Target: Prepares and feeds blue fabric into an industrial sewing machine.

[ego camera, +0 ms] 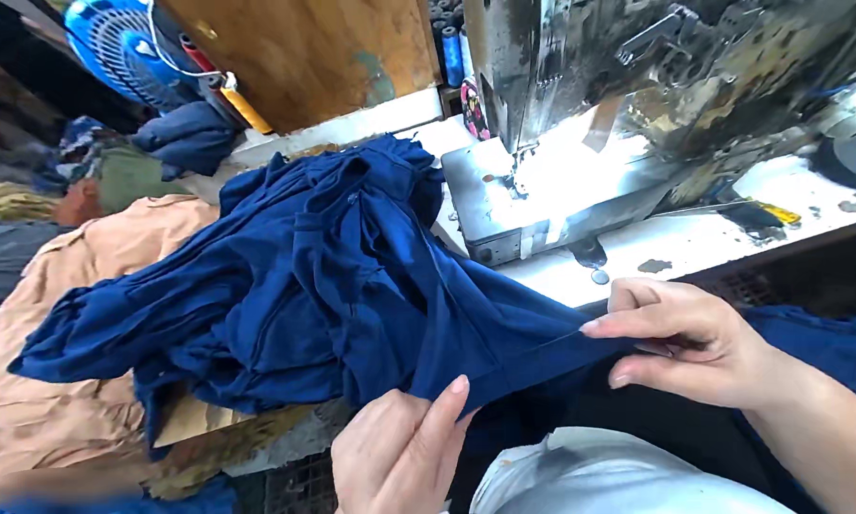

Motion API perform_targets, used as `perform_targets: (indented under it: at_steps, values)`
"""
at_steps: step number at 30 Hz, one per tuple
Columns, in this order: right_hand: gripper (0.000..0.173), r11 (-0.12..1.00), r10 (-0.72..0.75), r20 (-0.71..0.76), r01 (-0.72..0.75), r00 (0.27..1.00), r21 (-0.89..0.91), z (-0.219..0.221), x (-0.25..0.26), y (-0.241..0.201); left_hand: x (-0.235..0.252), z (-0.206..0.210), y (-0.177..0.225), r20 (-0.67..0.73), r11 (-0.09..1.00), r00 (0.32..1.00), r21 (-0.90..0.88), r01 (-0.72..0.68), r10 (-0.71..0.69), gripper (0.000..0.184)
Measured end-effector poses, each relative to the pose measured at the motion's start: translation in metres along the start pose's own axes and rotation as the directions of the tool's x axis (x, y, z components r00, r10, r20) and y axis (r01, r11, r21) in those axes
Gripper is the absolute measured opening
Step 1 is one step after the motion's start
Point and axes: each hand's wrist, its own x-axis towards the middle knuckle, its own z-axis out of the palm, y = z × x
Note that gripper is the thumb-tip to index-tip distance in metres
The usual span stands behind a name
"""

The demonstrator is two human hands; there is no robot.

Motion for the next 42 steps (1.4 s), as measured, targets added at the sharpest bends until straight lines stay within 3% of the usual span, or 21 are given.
perform_targets:
  at_steps: [3, 8, 11, 13, 14, 16, 17, 19, 22, 25, 27, 30, 33, 36, 39, 42]
  values:
    - [0.025, 0.971, -0.061, 0.005, 0.061, 0.998, -0.231, 0.004, 0.000, -0.002, -0.011, 0.003, -0.002, -0.077, 0.995, 0.994, 0.076, -0.072, 0.078, 0.016]
    - [0.022, 0.933, -0.097, 0.070, 0.115, 0.993, -0.342, 0.002, 0.001, -0.008, -0.020, 0.003, -0.006, -0.122, 0.993, 0.987, 0.060, -0.097, 0.104, 0.011]
    - [0.023, 0.934, -0.090, 0.101, 0.119, 0.991, -0.336, -0.003, 0.004, -0.012, -0.021, 0.017, -0.009, -0.143, 0.961, 0.984, -0.268, 0.065, -0.106, 0.014]
    - [0.025, 0.957, -0.090, 0.132, 0.122, 0.987, -0.265, -0.004, 0.007, -0.011, -0.008, 0.031, -0.002, -0.159, 0.794, 0.937, -0.586, 0.164, -0.311, 0.017]
    - [0.026, 0.974, -0.078, 0.147, 0.107, 0.986, -0.200, -0.003, 0.007, -0.009, 0.005, 0.032, 0.000, -0.156, 0.773, 0.927, -0.608, 0.181, -0.340, 0.016]
    - [0.027, 0.999, 0.026, 0.157, -0.020, 0.987, -0.036, 0.006, 0.006, 0.000, 0.040, 0.031, -0.014, -0.168, 0.891, 0.967, -0.442, 0.098, -0.189, 0.015]
    - [0.028, 0.986, 0.150, 0.151, -0.159, 0.977, 0.049, 0.014, 0.003, 0.006, 0.061, 0.035, -0.029, -0.141, 0.949, 0.987, -0.315, 0.025, -0.073, 0.012]
    - [0.031, 0.849, 0.483, 0.168, -0.507, 0.859, 0.150, 0.031, -0.005, 0.020, 0.100, 0.067, -0.061, -0.003, 0.990, 0.999, -0.133, -0.054, 0.054, 0.012]
    - [0.032, 0.573, 0.768, 0.147, -0.771, 0.623, 0.277, 0.048, -0.010, 0.045, 0.136, 0.128, -0.087, 0.376, 0.993, 0.921, 0.101, 0.069, -0.102, 0.018]
    - [0.031, 0.474, 0.841, 0.056, -0.783, 0.538, 0.403, 0.041, -0.001, 0.058, 0.175, 0.161, -0.092, 0.527, 0.955, 0.797, 0.195, 0.224, -0.294, 0.024]
    - [0.029, 0.526, 0.822, -0.024, -0.742, 0.569, 0.415, 0.028, 0.014, 0.062, 0.192, 0.182, -0.102, 0.503, 0.945, 0.801, 0.217, 0.245, -0.323, 0.024]
    - [0.027, 0.619, 0.758, -0.086, -0.670, 0.647, 0.410, 0.017, 0.030, 0.068, 0.200, 0.204, -0.121, 0.458, 0.971, 0.859, 0.163, 0.174, -0.231, 0.030]
    - [0.028, 0.634, 0.744, -0.075, -0.666, 0.664, 0.393, 0.024, 0.023, 0.067, 0.200, 0.204, -0.124, 0.443, 0.977, 0.871, 0.093, 0.191, -0.212, 0.034]
    - [0.026, 0.647, 0.735, -0.105, -0.647, 0.669, 0.404, 0.028, 0.019, 0.070, 0.199, 0.203, -0.121, 0.446, 0.967, 0.859, 0.142, 0.211, -0.253, 0.035]
    - [0.027, 0.687, 0.706, -0.136, -0.626, 0.695, 0.368, 0.029, 0.026, 0.082, 0.203, 0.203, -0.126, 0.450, 0.937, 0.821, 0.167, 0.308, -0.351, 0.039]
    - [0.029, 0.717, 0.683, -0.186, -0.601, 0.707, 0.353, 0.031, 0.036, 0.092, 0.205, 0.212, -0.139, 0.393, 0.897, 0.822, 0.020, 0.442, -0.413, 0.040]
